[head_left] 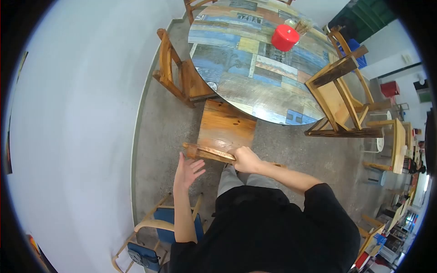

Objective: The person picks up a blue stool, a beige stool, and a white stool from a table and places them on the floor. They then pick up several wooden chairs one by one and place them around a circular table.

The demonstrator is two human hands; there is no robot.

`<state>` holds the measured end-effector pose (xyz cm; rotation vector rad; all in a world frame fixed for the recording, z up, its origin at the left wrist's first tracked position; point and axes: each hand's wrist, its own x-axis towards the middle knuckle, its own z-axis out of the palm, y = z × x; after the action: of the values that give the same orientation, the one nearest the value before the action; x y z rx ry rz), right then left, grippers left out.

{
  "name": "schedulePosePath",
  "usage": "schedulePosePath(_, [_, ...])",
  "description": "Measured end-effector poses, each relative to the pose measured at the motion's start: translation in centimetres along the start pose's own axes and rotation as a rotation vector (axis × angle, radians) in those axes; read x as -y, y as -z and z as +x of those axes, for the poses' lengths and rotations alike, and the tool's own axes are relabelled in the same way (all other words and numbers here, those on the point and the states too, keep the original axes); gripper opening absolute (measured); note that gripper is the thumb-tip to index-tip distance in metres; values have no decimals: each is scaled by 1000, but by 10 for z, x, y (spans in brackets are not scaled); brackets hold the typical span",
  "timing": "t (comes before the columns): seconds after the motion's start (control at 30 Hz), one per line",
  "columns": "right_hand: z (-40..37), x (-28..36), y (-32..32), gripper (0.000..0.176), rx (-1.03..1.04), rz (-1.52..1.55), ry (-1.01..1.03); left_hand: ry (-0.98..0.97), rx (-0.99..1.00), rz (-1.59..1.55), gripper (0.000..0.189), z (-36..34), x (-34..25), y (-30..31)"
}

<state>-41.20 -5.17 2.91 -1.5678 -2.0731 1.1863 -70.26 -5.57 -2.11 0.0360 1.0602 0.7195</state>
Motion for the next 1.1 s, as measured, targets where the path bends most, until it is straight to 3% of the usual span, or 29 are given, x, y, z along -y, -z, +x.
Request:
schedulePosePath(0.07, [-11,-22,-3,31,33,-85,-80,138,35,-223,103,-1,-3,-34])
schedulePosePath(0.17, [-29,-41,5,30,125,-204,-132,245,-33,-192,92,26,11,-60])
schedulePosePath(0.2, [-35,-43,12,30,141,-215,-124,306,-156,-245,75,22,6,-86])
schedulePosePath(0.3, [-49,-60,27,27,113,-182,-82,358,76,-330,67,64,35,-69])
schedulePosePath(0.47, [-66,-91,40,26,59,-134,-119,448,65,-365,67,107,66,-83])
schedulePosePath(0.67, [-73,-114,55,29,-14,-195,-182,499,147,-348,68,158,77,-106])
schedulePosePath(0.87, [-64,-164,47,35,-28,-281,-299,413,154,-256,66,202,89,-130])
schedulePosePath(0.97, [-62,-173,31,33,-57,-271,-360,419,151,-275,48,214,93,-129])
schedulePosePath(1.1, [-47,-180,13,31,-96,-280,-381,327,85,-252,45,234,94,-110])
